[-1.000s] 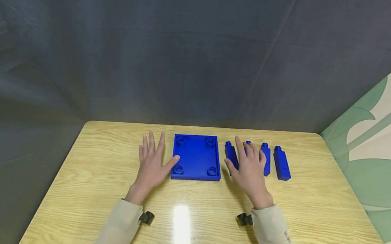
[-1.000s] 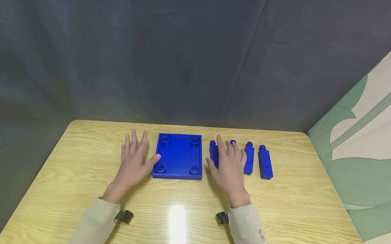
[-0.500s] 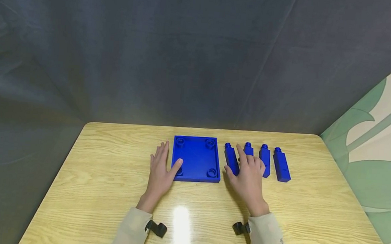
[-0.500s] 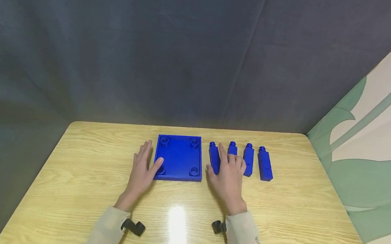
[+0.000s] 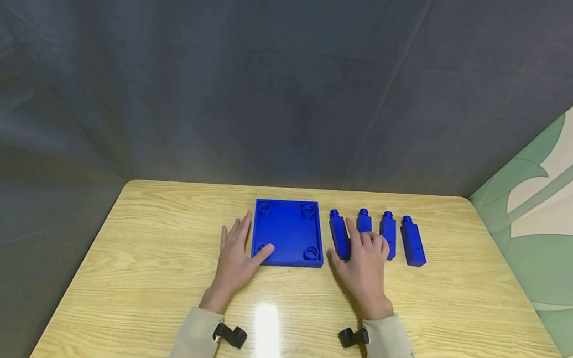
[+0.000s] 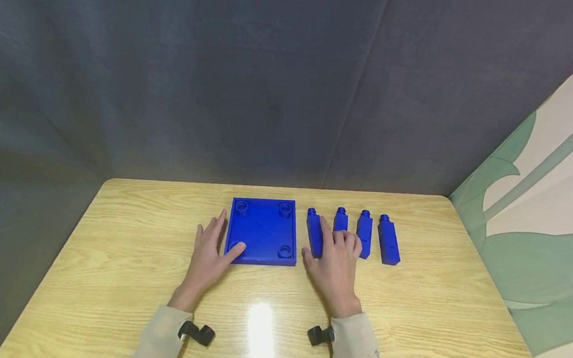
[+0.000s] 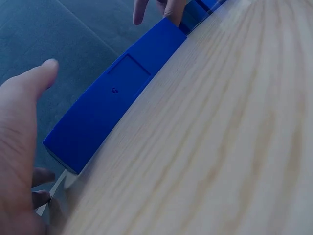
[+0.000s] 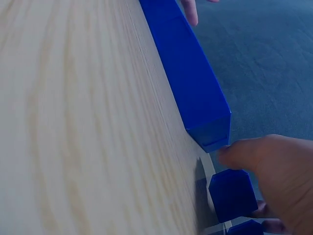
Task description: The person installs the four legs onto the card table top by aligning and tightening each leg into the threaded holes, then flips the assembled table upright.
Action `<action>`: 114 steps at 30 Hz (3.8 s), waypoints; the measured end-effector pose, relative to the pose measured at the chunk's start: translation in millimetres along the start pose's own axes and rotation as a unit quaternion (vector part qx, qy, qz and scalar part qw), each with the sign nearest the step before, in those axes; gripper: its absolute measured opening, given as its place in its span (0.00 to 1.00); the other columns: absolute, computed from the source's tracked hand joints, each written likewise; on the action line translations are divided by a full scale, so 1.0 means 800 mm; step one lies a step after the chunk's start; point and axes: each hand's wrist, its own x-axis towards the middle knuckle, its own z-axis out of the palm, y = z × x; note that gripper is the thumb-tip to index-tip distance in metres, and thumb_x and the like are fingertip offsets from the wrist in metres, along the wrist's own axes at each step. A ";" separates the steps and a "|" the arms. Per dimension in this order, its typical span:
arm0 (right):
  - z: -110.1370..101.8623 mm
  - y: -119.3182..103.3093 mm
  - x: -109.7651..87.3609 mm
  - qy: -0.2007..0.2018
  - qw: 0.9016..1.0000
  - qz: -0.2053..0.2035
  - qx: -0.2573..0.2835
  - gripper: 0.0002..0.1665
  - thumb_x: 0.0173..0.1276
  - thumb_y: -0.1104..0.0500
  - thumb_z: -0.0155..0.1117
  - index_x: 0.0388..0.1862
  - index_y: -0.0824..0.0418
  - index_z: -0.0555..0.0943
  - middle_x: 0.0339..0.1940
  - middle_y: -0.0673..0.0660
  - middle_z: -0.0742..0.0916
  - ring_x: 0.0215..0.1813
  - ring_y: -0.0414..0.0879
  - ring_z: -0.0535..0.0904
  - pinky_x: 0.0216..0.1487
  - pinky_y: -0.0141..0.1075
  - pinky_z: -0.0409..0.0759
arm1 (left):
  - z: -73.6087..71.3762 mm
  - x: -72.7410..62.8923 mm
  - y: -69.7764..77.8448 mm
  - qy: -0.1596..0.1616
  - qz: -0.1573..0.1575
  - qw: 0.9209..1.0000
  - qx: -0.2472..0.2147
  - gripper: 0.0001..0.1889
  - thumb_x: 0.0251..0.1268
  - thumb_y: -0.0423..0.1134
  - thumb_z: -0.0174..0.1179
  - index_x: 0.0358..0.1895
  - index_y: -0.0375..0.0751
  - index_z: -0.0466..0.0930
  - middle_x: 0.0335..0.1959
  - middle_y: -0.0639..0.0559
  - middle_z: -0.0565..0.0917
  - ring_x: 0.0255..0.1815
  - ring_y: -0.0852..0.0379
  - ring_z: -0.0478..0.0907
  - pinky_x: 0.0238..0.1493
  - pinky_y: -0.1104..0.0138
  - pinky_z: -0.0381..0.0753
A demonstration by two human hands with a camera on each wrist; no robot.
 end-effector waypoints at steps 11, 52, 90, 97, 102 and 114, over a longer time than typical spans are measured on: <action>0.002 0.003 -0.004 0.006 1.000 -0.012 -0.021 0.53 0.54 0.57 0.91 0.78 0.67 0.79 0.47 0.75 0.89 0.62 0.76 0.76 0.76 0.74 0.59 | 0.002 0.000 0.002 -0.037 -0.010 0.997 0.065 0.69 0.52 0.72 0.79 0.92 0.45 0.54 0.89 0.43 0.63 0.92 0.32 0.48 0.91 0.40 0.26; -0.013 -0.010 0.013 0.207 0.956 0.003 0.209 0.35 0.53 0.74 0.85 0.63 0.69 0.89 0.45 0.69 0.91 0.47 0.64 0.85 0.59 0.31 0.74 | 0.002 -0.002 0.003 -0.051 -0.015 0.996 0.073 0.70 0.50 0.75 0.78 0.92 0.45 0.53 0.89 0.42 0.63 0.92 0.34 0.47 0.91 0.41 0.25; -0.007 -0.118 0.152 0.023 0.921 -0.094 0.378 0.26 0.72 0.70 0.78 0.68 0.71 0.87 0.45 0.66 0.82 0.43 0.60 0.90 0.54 0.37 0.93 | -0.001 -0.002 0.003 -0.037 -0.004 0.996 0.078 0.70 0.49 0.71 0.81 0.91 0.42 0.56 0.88 0.41 0.65 0.91 0.32 0.50 0.91 0.39 0.29; 0.007 -0.131 0.171 0.012 0.926 -0.092 0.367 0.26 0.72 0.70 0.78 0.68 0.71 0.86 0.46 0.65 0.83 0.44 0.57 0.90 0.53 0.48 0.95 | 0.000 -0.001 0.002 -0.035 -0.003 0.996 0.082 0.69 0.50 0.72 0.80 0.91 0.42 0.56 0.88 0.42 0.65 0.91 0.32 0.50 0.91 0.39 0.29; 0.018 -0.137 0.178 -0.015 0.927 -0.085 0.364 0.26 0.75 0.69 0.76 0.69 0.73 0.85 0.46 0.65 0.82 0.46 0.59 0.90 0.55 0.48 0.94 | 0.002 -0.001 0.005 -0.039 -0.005 0.996 0.081 0.69 0.50 0.72 0.80 0.91 0.43 0.56 0.88 0.43 0.65 0.91 0.32 0.50 0.91 0.39 0.29; 0.045 -0.137 0.183 -0.053 0.930 -0.066 0.358 0.26 0.77 0.67 0.75 0.71 0.71 0.84 0.48 0.64 0.83 0.50 0.58 0.89 0.58 0.46 0.93 | 0.006 0.001 0.005 -0.042 0.002 0.996 0.079 0.69 0.51 0.72 0.80 0.91 0.42 0.55 0.89 0.45 0.65 0.92 0.33 0.50 0.91 0.38 0.30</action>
